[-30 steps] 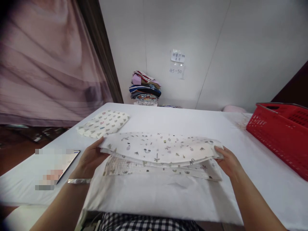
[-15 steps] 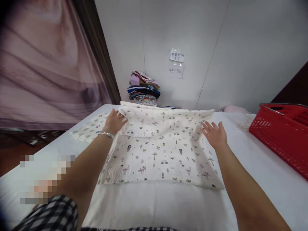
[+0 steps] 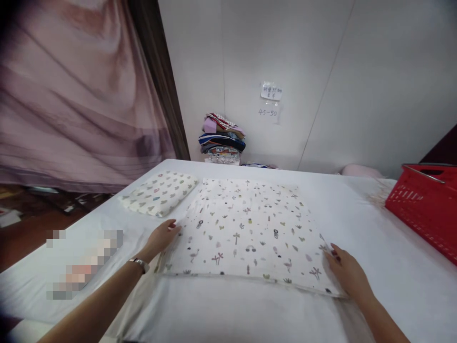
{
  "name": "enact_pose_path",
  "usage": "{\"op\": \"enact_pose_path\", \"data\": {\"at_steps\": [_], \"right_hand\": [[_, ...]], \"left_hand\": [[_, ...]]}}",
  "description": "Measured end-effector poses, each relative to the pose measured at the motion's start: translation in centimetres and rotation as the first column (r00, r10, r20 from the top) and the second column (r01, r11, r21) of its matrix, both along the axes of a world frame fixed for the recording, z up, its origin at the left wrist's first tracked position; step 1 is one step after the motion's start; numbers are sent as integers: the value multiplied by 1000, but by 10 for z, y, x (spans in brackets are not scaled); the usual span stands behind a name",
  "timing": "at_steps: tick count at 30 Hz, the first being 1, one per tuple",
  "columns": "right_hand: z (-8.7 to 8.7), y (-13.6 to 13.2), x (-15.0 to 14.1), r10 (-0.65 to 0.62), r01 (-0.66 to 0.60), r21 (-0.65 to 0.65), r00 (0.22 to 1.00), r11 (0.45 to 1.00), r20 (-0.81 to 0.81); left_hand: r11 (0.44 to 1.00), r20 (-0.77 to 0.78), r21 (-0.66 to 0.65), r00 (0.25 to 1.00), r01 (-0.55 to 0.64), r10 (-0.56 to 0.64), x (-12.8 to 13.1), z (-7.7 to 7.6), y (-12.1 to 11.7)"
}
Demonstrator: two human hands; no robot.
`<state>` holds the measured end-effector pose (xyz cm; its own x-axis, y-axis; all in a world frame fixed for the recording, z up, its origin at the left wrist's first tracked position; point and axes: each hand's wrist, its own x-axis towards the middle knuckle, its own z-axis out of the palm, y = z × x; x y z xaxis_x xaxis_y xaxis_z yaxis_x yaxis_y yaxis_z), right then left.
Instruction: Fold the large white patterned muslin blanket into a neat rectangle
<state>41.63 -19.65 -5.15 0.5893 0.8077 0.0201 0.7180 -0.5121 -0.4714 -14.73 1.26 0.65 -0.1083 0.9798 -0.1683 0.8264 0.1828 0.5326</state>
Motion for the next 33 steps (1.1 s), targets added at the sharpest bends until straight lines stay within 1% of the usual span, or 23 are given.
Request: {"op": "enact_pose_path", "data": {"at_steps": [2,5,7,9,11,13,14,16,18,19,20,21,22,23,24,25,26,27,29,33], "right_hand": [[-1,-11,-2,-44,43,-57,999,997,-22],[3,-20,-5,-74,69,-102,996,992,-46],[9,-24,-8,-75,67,-121,995,990,-60],[17,-27,-13,-70,60,-120,994,991,-86],[27,-30,-20,-91,83,-61,985,995,-145],[37,-32,-29,-144,160,52,960,986,-239],[41,-32,-33,-171,212,111,940,971,-295],[48,-31,-42,-194,298,181,877,937,-440],[51,-30,-49,-170,336,157,762,929,-625],[52,-29,-53,-164,344,121,692,931,-703],[53,-29,-55,-165,342,83,635,936,-755],[53,-30,-57,-175,336,51,606,940,-776],[54,-30,-59,-190,334,31,608,942,-771],[53,-32,-60,-201,332,24,627,943,-753],[53,-33,-61,-201,321,23,647,947,-736],[52,-35,-60,-187,303,30,661,953,-727],[51,-37,-59,-168,285,41,668,958,-725],[50,-39,-58,-150,272,53,672,961,-725],[47,-42,-55,-134,251,65,698,966,-704],[38,-43,-48,-154,203,28,815,979,-559]], "left_hand": [[999,-45,-52,999,18,-20,2,4,-14],[995,-77,-96,997,20,-27,6,14,-30],[996,-112,-86,993,22,-31,7,19,-38],[997,-147,-73,988,27,-38,4,21,-45],[997,-162,-72,986,24,-36,0,19,-51],[998,-150,-68,989,7,-17,-5,14,-55],[998,-131,-61,991,-5,-3,-7,11,-57],[998,-54,-39,998,-42,40,-11,6,-58],[995,109,-39,990,-90,94,-12,3,-58],[992,222,-55,967,-114,124,-11,3,-58],[988,346,-84,926,-132,153,-10,3,-58],[983,471,-122,863,-140,181,-8,4,-59],[977,584,-162,784,-139,209,-6,5,-60],[971,672,-198,702,-134,234,-4,7,-61],[965,730,-228,632,-132,259,-2,9,-62],[959,762,-249,583,-137,281,1,10,-63],[953,773,-260,558,-154,301,3,11,-64],[948,769,-258,555,-185,317,5,12,-64],[947,753,-213,577,-240,315,8,11,-64],[967,763,-106,604,-231,228,15,10,-62]]}}
